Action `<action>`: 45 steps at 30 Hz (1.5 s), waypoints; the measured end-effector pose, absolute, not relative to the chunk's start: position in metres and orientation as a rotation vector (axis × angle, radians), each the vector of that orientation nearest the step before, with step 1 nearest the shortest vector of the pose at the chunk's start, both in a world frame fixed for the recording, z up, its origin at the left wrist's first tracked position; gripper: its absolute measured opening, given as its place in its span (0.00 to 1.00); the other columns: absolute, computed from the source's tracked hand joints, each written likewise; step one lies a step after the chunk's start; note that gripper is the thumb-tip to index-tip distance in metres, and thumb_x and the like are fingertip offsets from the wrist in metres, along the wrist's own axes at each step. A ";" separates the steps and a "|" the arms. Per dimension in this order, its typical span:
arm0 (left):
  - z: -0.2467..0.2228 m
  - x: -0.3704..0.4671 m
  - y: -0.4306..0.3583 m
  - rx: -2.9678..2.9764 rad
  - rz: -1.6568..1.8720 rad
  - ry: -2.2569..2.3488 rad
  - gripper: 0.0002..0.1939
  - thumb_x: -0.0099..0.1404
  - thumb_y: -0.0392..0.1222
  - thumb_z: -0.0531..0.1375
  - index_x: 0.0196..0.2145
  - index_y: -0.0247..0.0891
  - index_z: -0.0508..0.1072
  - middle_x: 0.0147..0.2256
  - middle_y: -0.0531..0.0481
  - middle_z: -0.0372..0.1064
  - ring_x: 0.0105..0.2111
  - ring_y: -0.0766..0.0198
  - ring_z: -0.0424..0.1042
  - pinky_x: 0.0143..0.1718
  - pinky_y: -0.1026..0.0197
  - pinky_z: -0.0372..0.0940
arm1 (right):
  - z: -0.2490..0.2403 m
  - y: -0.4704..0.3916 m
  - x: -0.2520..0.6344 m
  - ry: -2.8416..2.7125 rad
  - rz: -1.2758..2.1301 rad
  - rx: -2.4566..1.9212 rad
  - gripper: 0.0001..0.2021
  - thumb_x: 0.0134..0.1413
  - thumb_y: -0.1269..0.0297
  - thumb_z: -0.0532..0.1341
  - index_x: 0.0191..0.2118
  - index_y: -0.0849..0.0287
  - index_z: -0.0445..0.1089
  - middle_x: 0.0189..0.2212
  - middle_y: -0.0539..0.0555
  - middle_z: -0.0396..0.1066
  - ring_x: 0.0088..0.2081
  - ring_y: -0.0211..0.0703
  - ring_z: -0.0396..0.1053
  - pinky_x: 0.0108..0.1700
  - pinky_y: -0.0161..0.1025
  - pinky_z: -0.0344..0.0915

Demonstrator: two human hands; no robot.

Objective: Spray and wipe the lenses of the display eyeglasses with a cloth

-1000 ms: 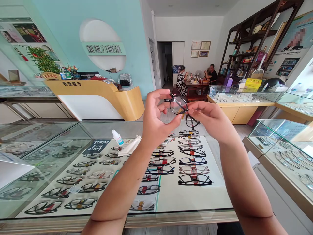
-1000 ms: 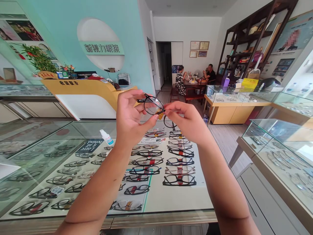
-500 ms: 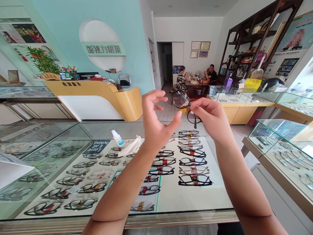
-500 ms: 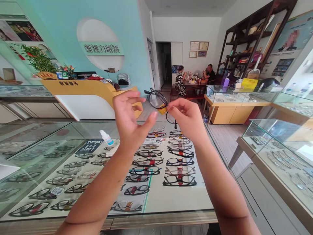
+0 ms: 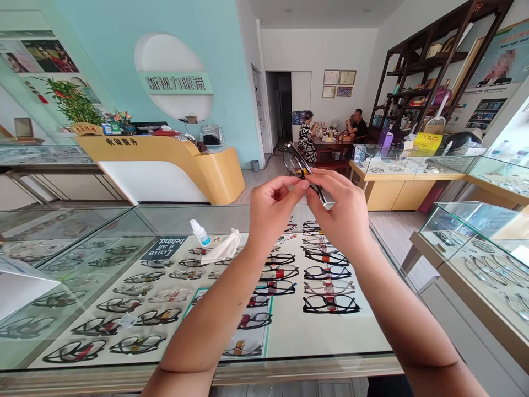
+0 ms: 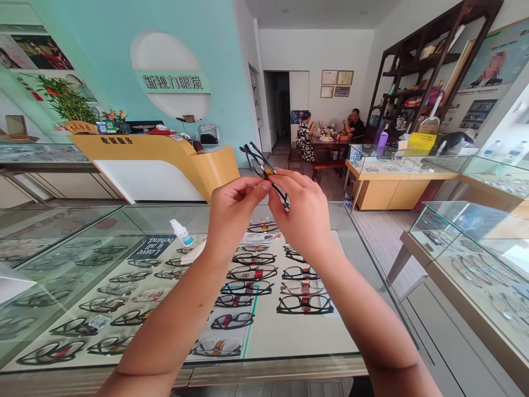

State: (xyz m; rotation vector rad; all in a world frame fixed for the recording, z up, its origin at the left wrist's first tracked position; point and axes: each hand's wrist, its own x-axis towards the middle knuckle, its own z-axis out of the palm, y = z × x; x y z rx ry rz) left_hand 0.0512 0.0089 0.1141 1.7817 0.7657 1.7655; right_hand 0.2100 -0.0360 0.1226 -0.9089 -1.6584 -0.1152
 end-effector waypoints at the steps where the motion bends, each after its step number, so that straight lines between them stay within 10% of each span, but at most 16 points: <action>1: 0.114 0.050 0.010 1.768 1.754 0.761 0.18 0.66 0.62 0.77 0.38 0.45 0.87 0.22 0.56 0.62 0.24 0.67 0.57 0.23 0.61 0.51 | 0.122 -0.039 0.208 -1.668 -0.120 -0.923 0.12 0.72 0.66 0.63 0.52 0.51 0.85 0.59 0.59 0.86 0.60 0.61 0.83 0.63 0.63 0.76; 16: 0.112 -0.012 0.007 2.155 1.685 1.052 0.08 0.70 0.50 0.69 0.38 0.44 0.81 0.23 0.58 0.52 0.25 0.65 0.55 0.30 0.58 0.56 | 0.083 -0.038 0.271 -1.470 0.157 -1.126 0.09 0.64 0.62 0.61 0.40 0.55 0.80 0.31 0.52 0.79 0.33 0.47 0.71 0.40 0.44 0.65; 24: 0.054 -0.036 0.031 2.612 0.734 1.616 0.13 0.77 0.47 0.62 0.51 0.46 0.86 0.40 0.45 0.85 0.41 0.51 0.79 0.44 0.53 0.66 | 0.003 -0.002 0.308 -1.329 0.326 -1.369 0.12 0.63 0.59 0.58 0.40 0.57 0.77 0.28 0.52 0.73 0.32 0.47 0.68 0.39 0.44 0.63; 30: 0.014 -0.039 0.054 2.601 0.419 1.645 0.16 0.78 0.48 0.61 0.54 0.46 0.87 0.46 0.43 0.88 0.46 0.47 0.83 0.47 0.53 0.69 | -0.014 0.007 0.307 -1.398 0.310 -1.470 0.14 0.62 0.59 0.59 0.42 0.58 0.81 0.23 0.46 0.60 0.28 0.44 0.58 0.36 0.44 0.57; 45: -0.011 -0.030 0.060 2.616 0.168 1.658 0.13 0.76 0.45 0.64 0.50 0.44 0.88 0.48 0.41 0.87 0.46 0.47 0.83 0.49 0.53 0.71 | -0.025 0.002 0.289 -1.495 0.361 -1.550 0.12 0.64 0.56 0.60 0.41 0.55 0.79 0.23 0.48 0.64 0.28 0.45 0.58 0.35 0.43 0.55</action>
